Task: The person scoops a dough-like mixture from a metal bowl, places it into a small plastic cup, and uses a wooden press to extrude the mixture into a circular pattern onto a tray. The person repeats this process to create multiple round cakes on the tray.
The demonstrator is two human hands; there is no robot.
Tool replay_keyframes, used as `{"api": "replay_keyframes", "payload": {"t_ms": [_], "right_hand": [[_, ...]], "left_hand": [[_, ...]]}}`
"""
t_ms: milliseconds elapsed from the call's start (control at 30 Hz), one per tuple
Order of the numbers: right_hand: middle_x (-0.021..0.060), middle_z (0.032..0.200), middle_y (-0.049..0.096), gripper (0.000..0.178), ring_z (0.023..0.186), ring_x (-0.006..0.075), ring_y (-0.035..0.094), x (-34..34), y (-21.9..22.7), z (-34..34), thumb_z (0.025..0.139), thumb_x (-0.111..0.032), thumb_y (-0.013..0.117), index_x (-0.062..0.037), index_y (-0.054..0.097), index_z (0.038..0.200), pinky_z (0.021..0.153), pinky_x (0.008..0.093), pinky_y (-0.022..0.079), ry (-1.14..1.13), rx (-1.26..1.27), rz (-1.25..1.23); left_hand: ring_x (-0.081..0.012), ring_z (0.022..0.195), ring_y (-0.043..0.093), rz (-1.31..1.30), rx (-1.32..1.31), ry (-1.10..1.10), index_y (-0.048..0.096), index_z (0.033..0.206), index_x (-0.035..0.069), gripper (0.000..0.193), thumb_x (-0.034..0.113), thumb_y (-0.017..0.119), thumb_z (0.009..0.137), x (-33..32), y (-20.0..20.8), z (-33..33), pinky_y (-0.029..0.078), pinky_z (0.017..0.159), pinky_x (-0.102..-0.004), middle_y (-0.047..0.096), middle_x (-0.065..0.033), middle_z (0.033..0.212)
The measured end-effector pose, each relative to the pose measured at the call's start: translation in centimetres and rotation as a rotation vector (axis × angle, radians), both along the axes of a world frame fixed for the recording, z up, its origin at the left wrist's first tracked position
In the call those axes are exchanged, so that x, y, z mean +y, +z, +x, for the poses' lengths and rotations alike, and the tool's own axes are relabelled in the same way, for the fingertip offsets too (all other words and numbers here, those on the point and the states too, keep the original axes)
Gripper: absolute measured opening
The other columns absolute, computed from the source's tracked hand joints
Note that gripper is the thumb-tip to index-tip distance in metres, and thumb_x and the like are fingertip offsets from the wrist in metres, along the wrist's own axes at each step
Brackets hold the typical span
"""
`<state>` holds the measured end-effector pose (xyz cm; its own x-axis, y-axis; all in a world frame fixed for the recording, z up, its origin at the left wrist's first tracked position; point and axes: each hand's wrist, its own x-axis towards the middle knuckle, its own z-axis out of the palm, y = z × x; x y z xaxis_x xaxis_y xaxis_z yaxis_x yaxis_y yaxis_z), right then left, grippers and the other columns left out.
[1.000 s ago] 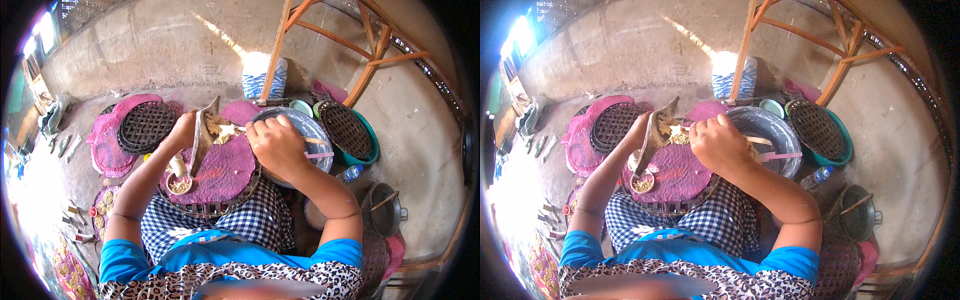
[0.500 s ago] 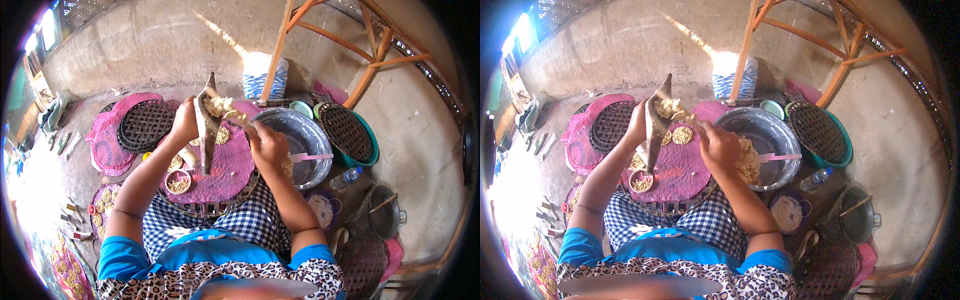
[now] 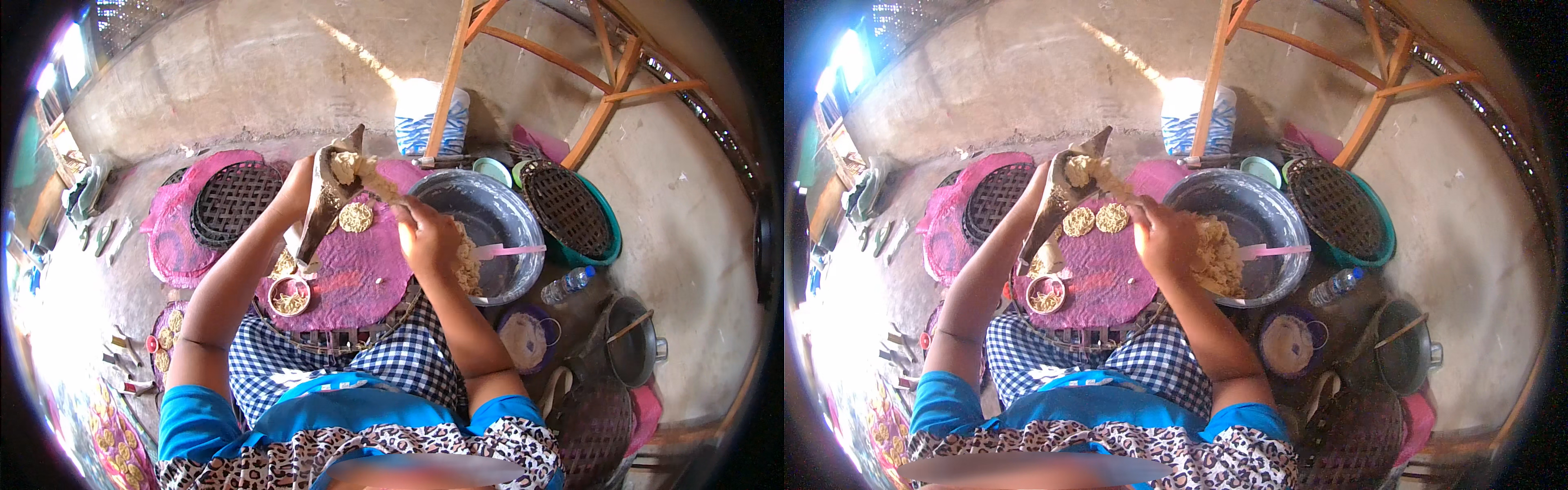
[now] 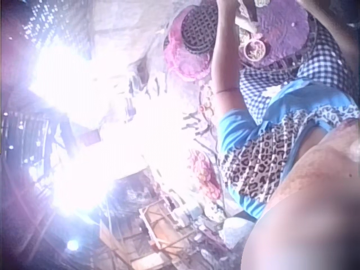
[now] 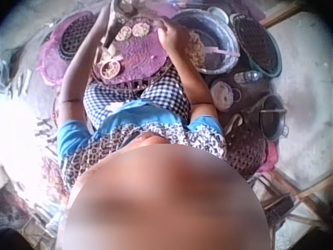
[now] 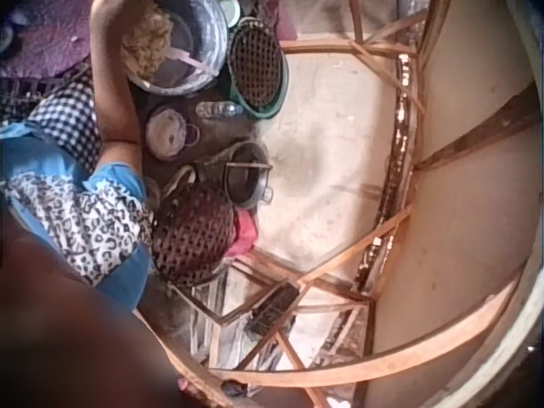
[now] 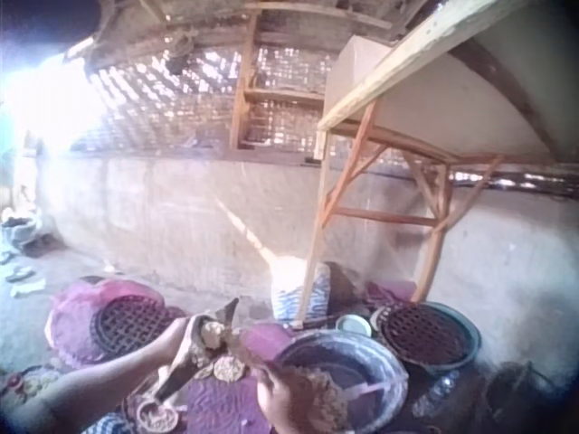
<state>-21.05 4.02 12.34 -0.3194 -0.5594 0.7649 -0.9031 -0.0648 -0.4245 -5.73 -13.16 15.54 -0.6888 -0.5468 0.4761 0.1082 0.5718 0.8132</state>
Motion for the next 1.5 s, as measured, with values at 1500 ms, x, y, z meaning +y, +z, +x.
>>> {"api": "replay_keyframes", "payload": {"t_ms": [1500], "right_hand": [[-0.0052, 0.08, 0.06, 0.007, 0.083, 0.016, 0.052, -0.1, -13.2, 1.8, 0.067, -0.024, 0.069, -0.0179, 0.071, 0.07, 0.079, 0.0355, 0.034, 0.406, 0.0, 0.428]], "left_hand": [[-0.018, 0.076, 0.042, 0.27, 0.275, 0.048, 0.051, 0.085, 0.005, 0.038, 0.031, 0.072, 0.065, 9.2, 2.8, 21.8, 0.031, 0.068, -0.0303, 0.044, -0.0073, 0.087]]}}
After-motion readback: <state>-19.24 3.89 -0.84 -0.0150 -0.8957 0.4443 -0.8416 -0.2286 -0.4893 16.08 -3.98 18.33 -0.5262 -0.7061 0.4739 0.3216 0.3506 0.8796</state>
